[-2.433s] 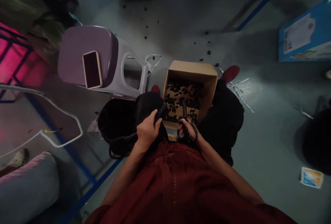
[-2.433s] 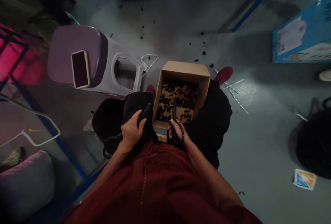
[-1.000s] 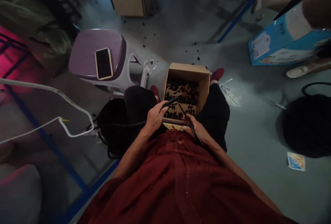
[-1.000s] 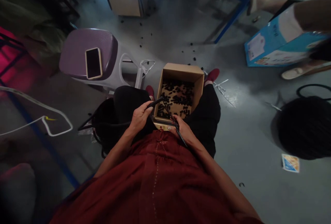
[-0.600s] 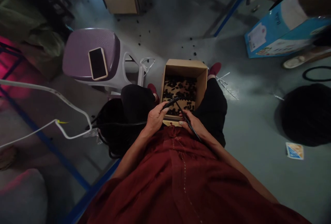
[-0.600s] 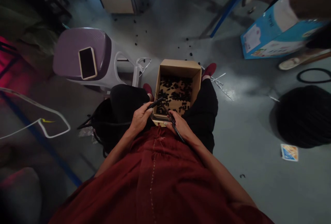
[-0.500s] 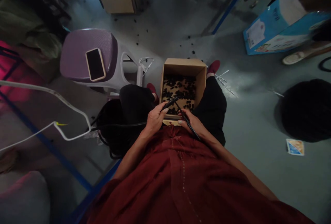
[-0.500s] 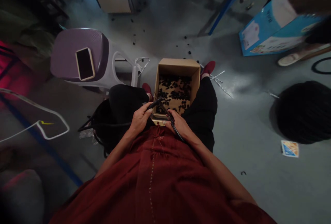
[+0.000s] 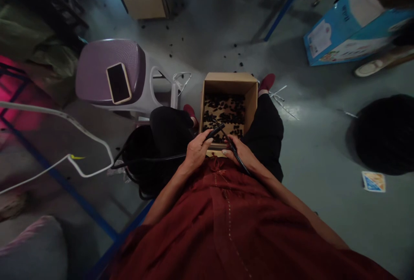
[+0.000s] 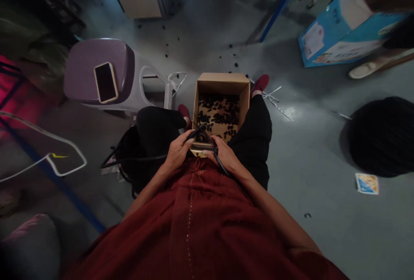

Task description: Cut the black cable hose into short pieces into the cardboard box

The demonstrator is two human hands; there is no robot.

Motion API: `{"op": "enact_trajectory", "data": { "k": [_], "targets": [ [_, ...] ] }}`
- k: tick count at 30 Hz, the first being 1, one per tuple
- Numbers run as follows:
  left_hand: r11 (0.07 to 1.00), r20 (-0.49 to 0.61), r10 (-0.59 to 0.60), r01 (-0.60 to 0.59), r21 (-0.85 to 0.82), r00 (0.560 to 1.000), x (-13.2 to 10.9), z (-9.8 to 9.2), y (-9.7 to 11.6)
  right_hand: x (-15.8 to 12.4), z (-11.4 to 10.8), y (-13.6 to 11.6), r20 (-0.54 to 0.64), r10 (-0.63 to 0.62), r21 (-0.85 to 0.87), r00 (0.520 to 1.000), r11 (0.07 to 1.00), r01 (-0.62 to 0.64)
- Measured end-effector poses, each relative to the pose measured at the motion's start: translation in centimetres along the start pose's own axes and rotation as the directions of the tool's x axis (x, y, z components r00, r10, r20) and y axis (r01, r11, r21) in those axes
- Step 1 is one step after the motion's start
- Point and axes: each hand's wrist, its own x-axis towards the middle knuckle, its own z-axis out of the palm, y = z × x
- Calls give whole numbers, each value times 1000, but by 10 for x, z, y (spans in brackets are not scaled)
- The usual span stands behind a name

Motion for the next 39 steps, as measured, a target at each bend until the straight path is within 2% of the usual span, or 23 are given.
{"op": "enact_trajectory", "data": {
  "k": [16,23,39],
  "targets": [
    [999,-7,-27,27,29,1000,0,2,-4,-1,1,4,-3,-10,-7,1000,1000,10],
    [997,2,13,-13,73,1000,1,2,-7,-1,-2,1,19,8,-43,1000,999,-7],
    [998,-8,-14,15,67,1000,0,4,-4,0,-1,1,14,-3,-40,1000,999,3]
  ]
}}
